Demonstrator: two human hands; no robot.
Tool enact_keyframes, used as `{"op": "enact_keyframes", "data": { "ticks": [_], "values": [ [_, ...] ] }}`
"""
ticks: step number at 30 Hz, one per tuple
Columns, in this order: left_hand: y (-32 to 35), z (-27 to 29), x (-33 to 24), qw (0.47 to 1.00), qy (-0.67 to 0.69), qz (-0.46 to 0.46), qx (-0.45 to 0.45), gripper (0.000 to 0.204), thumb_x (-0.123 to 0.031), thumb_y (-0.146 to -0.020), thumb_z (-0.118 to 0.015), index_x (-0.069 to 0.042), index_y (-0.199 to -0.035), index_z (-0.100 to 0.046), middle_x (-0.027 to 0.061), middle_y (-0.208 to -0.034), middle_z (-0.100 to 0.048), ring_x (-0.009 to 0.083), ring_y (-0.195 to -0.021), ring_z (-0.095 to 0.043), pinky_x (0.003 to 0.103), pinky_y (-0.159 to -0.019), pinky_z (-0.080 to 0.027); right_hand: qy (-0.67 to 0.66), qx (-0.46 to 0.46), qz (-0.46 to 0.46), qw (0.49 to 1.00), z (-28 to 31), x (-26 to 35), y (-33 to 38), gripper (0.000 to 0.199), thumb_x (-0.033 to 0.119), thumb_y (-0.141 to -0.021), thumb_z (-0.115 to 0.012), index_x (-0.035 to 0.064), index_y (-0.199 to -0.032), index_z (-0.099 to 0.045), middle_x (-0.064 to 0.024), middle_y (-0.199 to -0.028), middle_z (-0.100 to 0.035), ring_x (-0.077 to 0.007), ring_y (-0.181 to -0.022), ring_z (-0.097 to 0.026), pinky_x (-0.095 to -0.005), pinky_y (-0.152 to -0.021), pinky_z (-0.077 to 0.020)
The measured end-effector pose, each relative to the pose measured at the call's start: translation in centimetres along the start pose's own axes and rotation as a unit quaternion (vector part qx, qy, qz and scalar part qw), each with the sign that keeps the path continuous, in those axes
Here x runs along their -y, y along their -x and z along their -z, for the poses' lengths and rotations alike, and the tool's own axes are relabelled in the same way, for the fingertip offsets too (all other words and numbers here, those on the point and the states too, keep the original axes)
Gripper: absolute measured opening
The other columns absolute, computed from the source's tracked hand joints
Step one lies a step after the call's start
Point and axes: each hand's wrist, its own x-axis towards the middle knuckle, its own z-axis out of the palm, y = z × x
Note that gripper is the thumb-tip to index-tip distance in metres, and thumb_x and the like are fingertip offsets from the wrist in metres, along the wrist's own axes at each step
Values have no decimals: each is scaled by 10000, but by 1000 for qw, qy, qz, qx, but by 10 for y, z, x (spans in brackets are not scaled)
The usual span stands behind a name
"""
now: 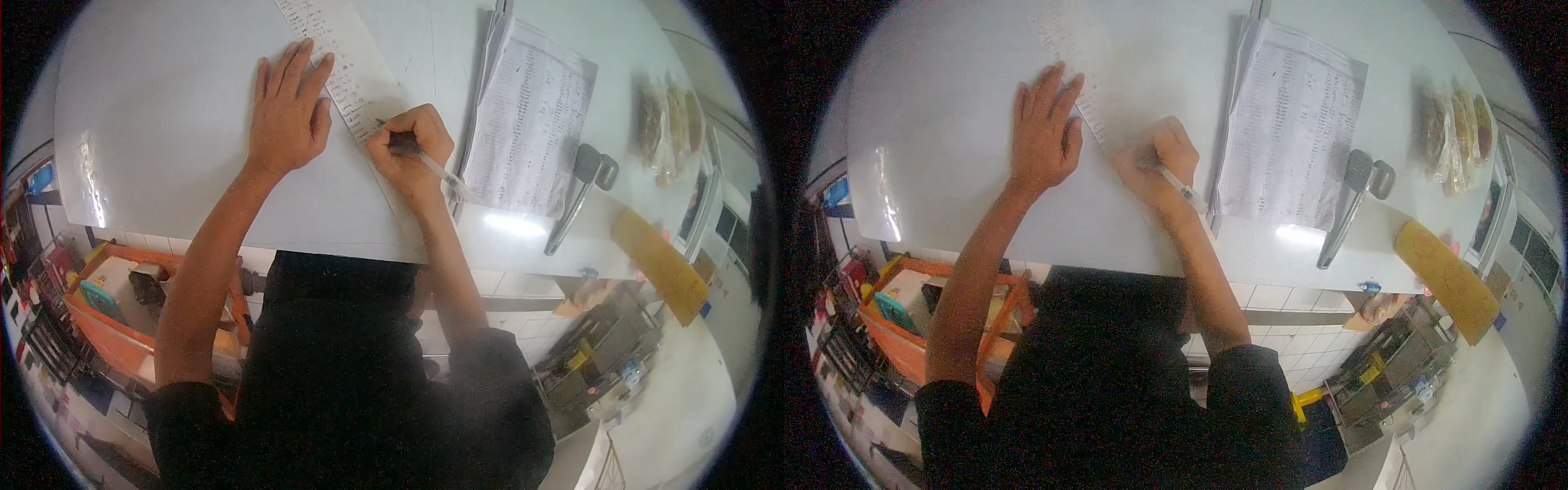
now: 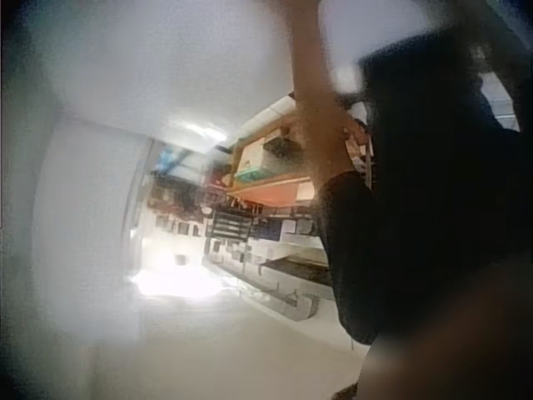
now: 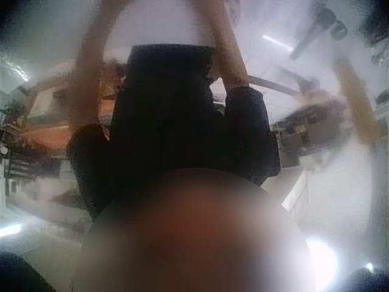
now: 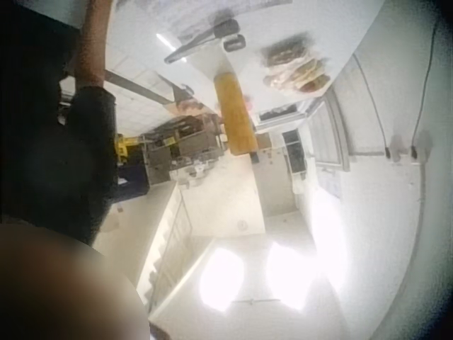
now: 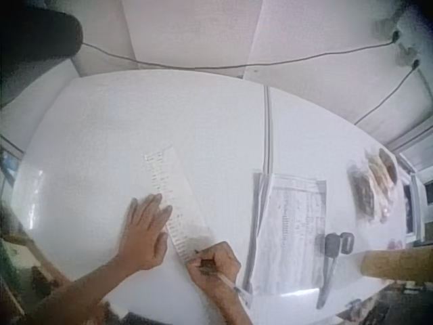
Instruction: The person wraps food items in plastic, writes on a list, and transfers various food packages between a freezer and the prep table.
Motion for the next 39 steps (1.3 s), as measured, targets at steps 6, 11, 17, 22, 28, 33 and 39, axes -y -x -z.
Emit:
{"op": "enact_keyframes", "data": {
  "ticks": [6, 11, 17, 22, 28, 33, 39],
  "values": [
    [-4, 1, -4, 1000, 4, -2, 2, 618, -190, -946, -578, -100, -1552, -495, 189, -1653, -380, 390, -1540, -343, 669, -1255, -204, -4, -19, 23, 1000, 2, -7, 2, 209, -27, -732, -766, 45, -818, -589, -89, -823, -648, -188, -713, -654, -306, -645, -545],
    [-3, 1, -3, 1000, 7, -2, 8, 628, -175, -949, -573, -94, -1564, -479, 194, -1654, -377, 404, -1543, -339, 668, -1256, -198, 3, -20, 60, 998, 1, -8, 0, 203, -28, -741, -759, 44, -816, -584, -86, -818, -640, -182, -706, -647, -300, -639, -544],
    [-4, 1, -2, 1000, -2, -1, 8, 609, -214, -949, -581, -94, -1541, -508, 185, -1649, -380, 375, -1537, -341, 672, -1250, -218, -22, -4, 32, 999, 3, -7, 1, 205, -28, -754, -761, 39, -823, -580, -85, -829, -638, -165, -708, -642, -288, -625, -540],
    [-3, 1, -1, 1000, 0, -5, 1, 609, -212, -951, -573, -98, -1545, -500, 185, -1644, -382, 376, -1536, -343, 672, -1256, -212, -11, 3, 5, 1000, 3, -3, 2, 198, -28, -755, -759, 36, -824, -585, -82, -828, -637, -163, -707, -637, -289, -632, -541],
    [-3, 1, -2, 1000, 13, -8, -9, 617, -173, -945, -575, -99, -1550, -484, 191, -1656, -373, 401, -1534, -347, 671, -1244, -216, -9, -7, 40, 999, 1, -8, 1, 209, -25, -753, -766, 38, -825, -581, -76, -827, -637, -157, -706, -634, -285, -630, -536],
    [-3, 2, -3, 1000, 13, -2, 3, 615, -173, -940, -577, -98, -1545, -487, 194, -1654, -373, 408, -1531, -348, 677, -1242, -216, -3, -12, 29, 1000, 0, -9, 1, 204, -12, -761, -769, 45, -817, -581, -75, -810, -633, -164, -692, -629, -287, -622, -529],
    [-3, 0, -1, 1000, 6, -3, -2, 604, -186, -944, -580, -96, -1536, -502, 187, -1646, -382, 396, -1533, -347, 681, -1243, -220, -19, -11, 23, 999, 1, -4, 1, 197, -10, -758, -764, 45, -813, -583, -74, -807, -632, -162, -684, -628, -289, -617, -532]
  ]
}}
